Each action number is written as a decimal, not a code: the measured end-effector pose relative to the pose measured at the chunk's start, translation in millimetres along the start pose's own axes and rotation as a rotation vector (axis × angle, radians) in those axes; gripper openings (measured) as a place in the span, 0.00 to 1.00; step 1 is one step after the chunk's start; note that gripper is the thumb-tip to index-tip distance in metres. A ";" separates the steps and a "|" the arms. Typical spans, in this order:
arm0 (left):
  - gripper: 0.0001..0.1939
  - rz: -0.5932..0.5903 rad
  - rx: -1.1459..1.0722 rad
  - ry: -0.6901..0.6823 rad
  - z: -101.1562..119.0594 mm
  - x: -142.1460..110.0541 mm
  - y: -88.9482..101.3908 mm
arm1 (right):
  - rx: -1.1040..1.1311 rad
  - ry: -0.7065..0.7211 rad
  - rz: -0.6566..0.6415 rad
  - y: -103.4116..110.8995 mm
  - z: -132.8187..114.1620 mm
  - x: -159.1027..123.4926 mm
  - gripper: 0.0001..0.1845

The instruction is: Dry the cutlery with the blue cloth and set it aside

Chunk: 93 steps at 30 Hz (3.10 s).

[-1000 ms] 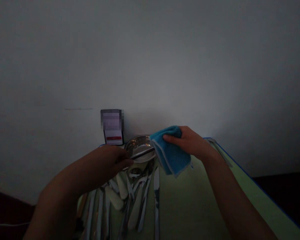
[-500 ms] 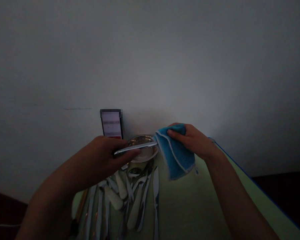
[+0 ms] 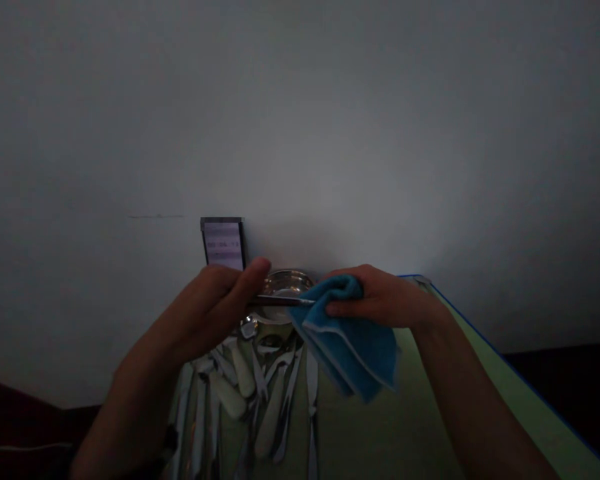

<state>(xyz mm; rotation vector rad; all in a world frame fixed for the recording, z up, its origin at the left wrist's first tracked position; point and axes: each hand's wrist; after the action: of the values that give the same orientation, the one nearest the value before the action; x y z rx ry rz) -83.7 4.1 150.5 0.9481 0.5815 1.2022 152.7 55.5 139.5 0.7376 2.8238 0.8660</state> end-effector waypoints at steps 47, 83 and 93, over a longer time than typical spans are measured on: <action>0.18 0.019 0.085 0.022 -2.2 -2.6 16.5 | 0.049 -0.065 0.365 -34.1 4.6 31.1 0.20; 0.30 0.702 0.352 0.077 -101.5 68.3 -4.8 | -0.306 -0.278 0.204 -17.5 17.4 24.5 0.19; 0.19 0.813 0.208 0.196 -149.0 41.4 -26.3 | -0.295 -0.322 0.149 -22.9 33.0 38.7 0.20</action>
<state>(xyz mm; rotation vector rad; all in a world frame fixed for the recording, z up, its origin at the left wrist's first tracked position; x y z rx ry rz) -178.5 86.4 56.4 1.3113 0.4890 2.0030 116.6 74.0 101.2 0.9514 2.3215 1.0489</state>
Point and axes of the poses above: each hand's wrist, its own x-axis towards the middle knuckle, its own y-axis out of the back of the hand, z = x × y, and after that the axes turned 9 degrees about -z, right-handed
